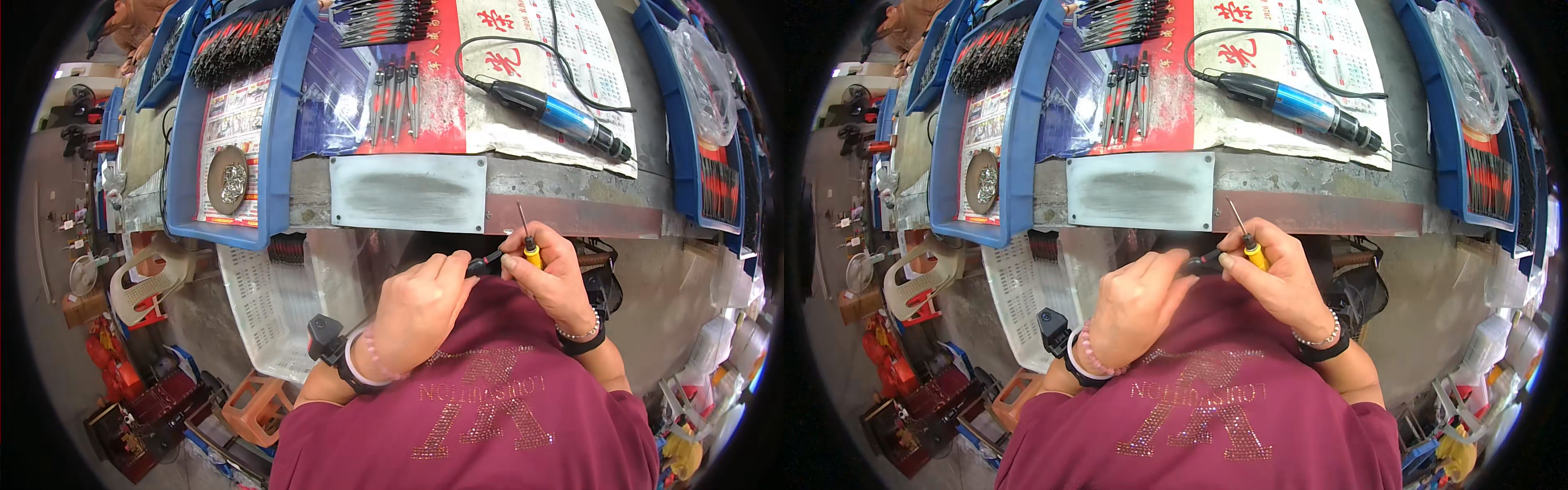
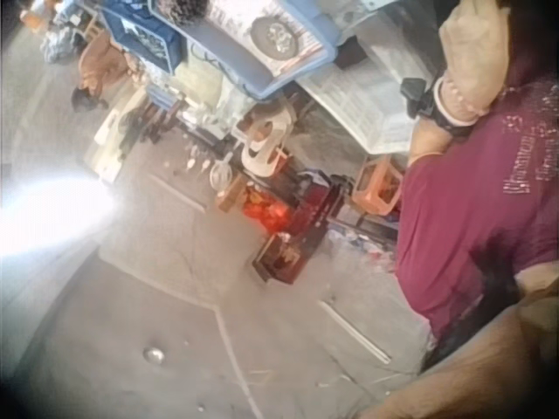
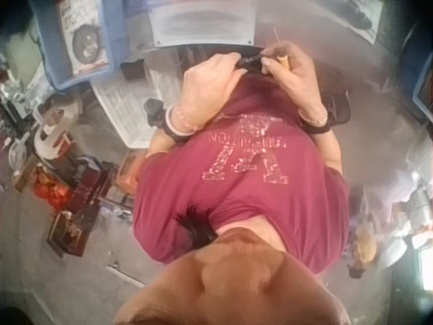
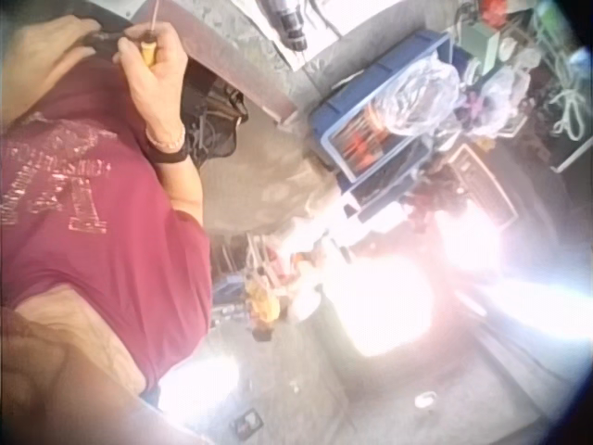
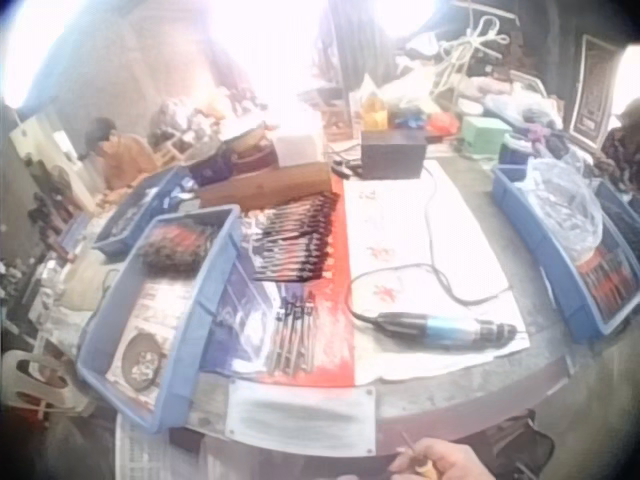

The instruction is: The person assembles several small metal compasses at a workbench. They use a rotary tool to grind or polish the tips of the compass legs, then place each finished unit on the table. The person also uses a screwdriver to tighten a screw on one of the compasses.

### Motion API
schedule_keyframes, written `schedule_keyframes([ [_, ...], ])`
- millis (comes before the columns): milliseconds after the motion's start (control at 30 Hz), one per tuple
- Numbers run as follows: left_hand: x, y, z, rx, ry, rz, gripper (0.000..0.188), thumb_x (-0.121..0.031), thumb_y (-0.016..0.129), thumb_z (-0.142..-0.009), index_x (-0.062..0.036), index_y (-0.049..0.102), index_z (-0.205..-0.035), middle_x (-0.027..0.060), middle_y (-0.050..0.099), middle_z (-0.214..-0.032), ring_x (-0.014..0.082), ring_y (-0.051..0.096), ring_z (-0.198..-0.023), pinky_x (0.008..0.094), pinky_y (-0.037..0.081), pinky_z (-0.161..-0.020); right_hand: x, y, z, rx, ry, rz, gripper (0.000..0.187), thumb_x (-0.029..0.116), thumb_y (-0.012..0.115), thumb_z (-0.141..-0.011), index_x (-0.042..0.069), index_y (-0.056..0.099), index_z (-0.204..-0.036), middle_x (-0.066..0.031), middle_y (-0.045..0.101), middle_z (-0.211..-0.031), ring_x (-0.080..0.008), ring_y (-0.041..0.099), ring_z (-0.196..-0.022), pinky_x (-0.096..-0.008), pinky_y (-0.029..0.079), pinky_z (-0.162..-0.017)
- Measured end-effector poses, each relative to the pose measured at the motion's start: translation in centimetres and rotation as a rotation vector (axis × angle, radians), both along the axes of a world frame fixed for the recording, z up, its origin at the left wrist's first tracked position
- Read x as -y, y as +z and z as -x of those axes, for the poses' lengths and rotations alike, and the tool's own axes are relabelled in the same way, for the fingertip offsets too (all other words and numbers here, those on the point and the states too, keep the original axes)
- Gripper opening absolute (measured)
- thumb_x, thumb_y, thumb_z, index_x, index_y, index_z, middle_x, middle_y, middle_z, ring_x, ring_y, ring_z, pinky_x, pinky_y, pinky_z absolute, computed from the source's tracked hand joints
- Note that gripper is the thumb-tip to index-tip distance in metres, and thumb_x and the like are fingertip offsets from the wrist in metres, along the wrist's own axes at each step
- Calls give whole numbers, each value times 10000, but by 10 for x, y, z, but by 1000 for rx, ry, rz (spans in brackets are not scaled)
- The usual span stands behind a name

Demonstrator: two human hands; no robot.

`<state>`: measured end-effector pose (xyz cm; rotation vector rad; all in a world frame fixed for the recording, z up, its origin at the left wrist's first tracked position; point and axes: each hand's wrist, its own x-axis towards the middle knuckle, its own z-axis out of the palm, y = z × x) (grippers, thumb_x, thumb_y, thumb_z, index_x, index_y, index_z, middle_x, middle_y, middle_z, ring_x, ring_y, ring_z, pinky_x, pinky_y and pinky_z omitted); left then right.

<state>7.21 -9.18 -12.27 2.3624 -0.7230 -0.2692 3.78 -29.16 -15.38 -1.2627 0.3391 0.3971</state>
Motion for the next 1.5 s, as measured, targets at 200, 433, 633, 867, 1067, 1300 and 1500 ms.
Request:
schedule_keyframes([
  [200,-1,-4,1,32,-22,-30,256,-132,702,-823,-10,599,-1023,110,590,-773,280,636,-678,371,516,-566,0,-5,2,-13,8,18,136,17,639,-878,-7,574,-995,-24,609,-868,-70,584,-737,-232,492,-680],
  [433,-7,-21,-8,-587,143,351,271,-150,578,-959,4,573,-1181,73,638,-804,146,588,-585,282,476,-527,4,12,15,343,142,458,422,75,686,-847,6,481,-1210,-142,652,-923,-260,680,-821,-329,530,-753],
  [633,-9,-36,-13,-1245,300,782,291,-164,457,-1031,17,556,-1238,19,568,-743,43,419,-534,180,348,-502,14,23,24,641,231,728,345,-47,693,-767,-2,598,-1095,-160,616,-1019,-299,651,-825,-348,549,-699],
  [867,-2,-36,-10,-1206,325,753,257,-135,491,-1018,-7,576,-1224,-7,553,-731,14,392,-555,167,311,-494,12,19,24,712,166,759,401,-83,678,-764,-8,591,-1149,-166,598,-1039,-301,646,-833,-345,551,-670],
  [1067,0,-31,-6,-1086,328,690,255,-115,525,-1006,-17,580,-1234,-25,560,-736,9,404,-565,166,316,-505,11,16,21,722,166,749,392,-81,677,-767,-14,591,-1144,-167,597,-1045,-309,645,-845,-350,551,-682],
  [1300,9,-41,1,-515,273,365,270,-69,546,-974,33,568,-1222,3,570,-712,65,493,-593,222,423,-555,12,11,22,627,125,685,325,-22,651,-827,-10,597,-1146,-155,622,-913,-286,650,-786,-333,540,-650],
  [1500,12,-51,7,-191,224,237,270,-41,569,-938,35,567,-1197,99,593,-719,167,584,-599,300,473,-563,5,3,27,746,187,940,326,27,691,-814,-54,608,-1118,-92,588,-756,-212,583,-566,-306,481,-473],
])
